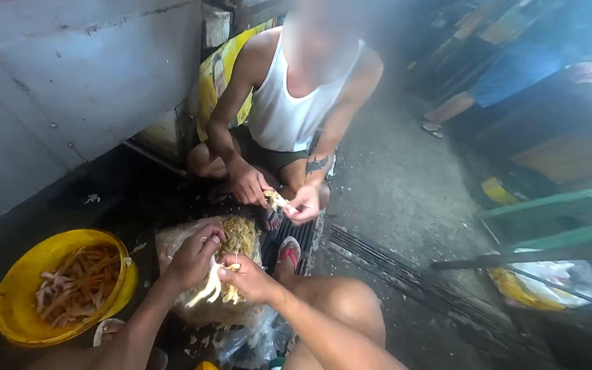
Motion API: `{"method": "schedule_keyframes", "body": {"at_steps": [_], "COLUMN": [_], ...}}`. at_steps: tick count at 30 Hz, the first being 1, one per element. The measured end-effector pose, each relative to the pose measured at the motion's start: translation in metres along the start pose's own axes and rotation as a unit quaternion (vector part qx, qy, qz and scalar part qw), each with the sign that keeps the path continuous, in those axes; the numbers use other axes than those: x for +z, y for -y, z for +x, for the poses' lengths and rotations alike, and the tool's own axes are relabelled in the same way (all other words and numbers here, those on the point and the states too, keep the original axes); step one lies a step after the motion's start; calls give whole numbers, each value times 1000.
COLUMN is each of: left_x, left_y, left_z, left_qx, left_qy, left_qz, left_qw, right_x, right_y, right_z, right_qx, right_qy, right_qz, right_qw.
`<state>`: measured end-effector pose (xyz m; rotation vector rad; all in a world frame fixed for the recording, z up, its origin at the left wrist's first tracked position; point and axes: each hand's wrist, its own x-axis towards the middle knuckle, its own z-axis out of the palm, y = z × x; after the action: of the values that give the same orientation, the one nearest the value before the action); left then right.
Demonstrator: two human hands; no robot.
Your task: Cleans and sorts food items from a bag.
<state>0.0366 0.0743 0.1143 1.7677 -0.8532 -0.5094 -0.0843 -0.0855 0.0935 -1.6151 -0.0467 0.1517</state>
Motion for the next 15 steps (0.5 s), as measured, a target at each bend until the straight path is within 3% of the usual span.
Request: {"method": "schedule_keyframes", "body": {"at_steps": [5, 8, 12, 15], "left_x": [-1, 4, 5, -9], "left_y": [-8, -12, 5, 21], "left_z": [2, -1, 1, 3], "left_qx": [-131, -206, -248, -263], "left_qy": [52, 1, -107, -129], "left_qz": [95, 88, 59, 5], "left_qw": [985, 974, 961, 956], "right_x": [6, 13, 27, 32], "right_y": [9, 13, 19, 21], "right_z": [2, -1, -9, -18], "right_qx": [31, 54, -10, -41], "right_qy": [-27, -77, -134, -155], "right_qz": [-102, -173, -276, -279], "right_qw": [994, 980, 952, 947]}}
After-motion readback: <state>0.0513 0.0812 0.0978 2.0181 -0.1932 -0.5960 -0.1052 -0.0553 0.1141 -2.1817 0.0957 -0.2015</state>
